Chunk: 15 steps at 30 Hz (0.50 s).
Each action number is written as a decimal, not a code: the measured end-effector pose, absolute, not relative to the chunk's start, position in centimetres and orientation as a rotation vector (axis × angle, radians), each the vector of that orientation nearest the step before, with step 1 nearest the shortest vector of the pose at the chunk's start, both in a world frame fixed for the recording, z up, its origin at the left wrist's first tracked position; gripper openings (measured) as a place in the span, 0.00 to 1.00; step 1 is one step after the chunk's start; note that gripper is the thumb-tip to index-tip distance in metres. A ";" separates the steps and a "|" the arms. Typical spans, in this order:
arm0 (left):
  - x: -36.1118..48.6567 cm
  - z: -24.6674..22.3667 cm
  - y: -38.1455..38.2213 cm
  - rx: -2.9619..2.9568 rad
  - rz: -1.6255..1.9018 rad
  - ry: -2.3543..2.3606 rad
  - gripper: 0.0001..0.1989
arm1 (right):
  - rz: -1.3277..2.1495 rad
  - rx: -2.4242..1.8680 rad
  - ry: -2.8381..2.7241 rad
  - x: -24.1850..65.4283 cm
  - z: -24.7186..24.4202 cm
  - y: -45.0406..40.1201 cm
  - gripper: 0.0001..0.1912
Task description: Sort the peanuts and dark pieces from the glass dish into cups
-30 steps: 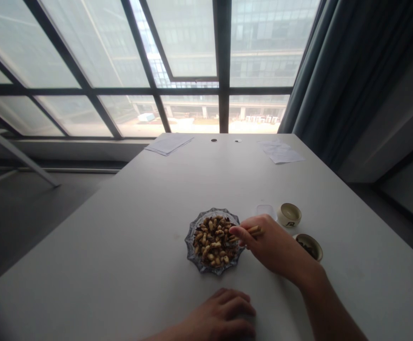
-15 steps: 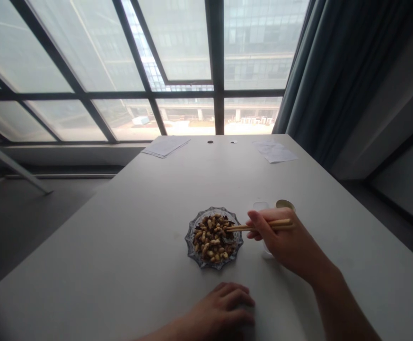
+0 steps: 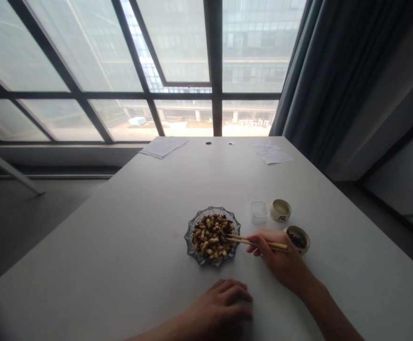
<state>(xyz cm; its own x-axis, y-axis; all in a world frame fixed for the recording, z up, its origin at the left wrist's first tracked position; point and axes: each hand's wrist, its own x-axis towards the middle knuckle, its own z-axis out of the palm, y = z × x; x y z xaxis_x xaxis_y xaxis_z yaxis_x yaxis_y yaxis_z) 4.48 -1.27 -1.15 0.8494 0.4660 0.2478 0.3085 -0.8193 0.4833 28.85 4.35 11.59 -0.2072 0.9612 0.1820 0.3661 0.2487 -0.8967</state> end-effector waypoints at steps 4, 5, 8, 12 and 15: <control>4.5 -0.9 -1.4 2.580 0.523 0.569 0.13 | 0.970 -1.239 -1.711 28.8 11.4 4.0 0.30; 4.4 -0.8 -1.4 2.579 0.523 0.574 0.13 | 0.973 -1.248 -1.706 28.8 11.4 3.9 0.30; 4.4 -0.5 -1.5 2.578 0.502 0.580 0.13 | 0.952 -1.289 -1.704 28.6 11.5 3.7 0.30; 4.4 -0.3 -1.4 2.570 0.496 0.570 0.14 | 0.903 -1.321 -1.682 28.0 12.2 3.6 0.32; 4.3 -0.4 -1.3 2.569 0.501 0.564 0.14 | 0.858 -1.350 -1.574 27.3 12.5 3.7 0.35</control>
<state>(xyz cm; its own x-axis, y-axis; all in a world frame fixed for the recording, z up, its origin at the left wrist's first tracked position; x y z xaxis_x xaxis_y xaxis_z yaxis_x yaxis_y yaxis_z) 4.33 -1.30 -0.36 0.8495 0.4669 0.2456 0.2993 -0.8099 0.5044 27.28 3.74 12.48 -0.0362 0.9840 0.1746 0.3864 0.1749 -0.9056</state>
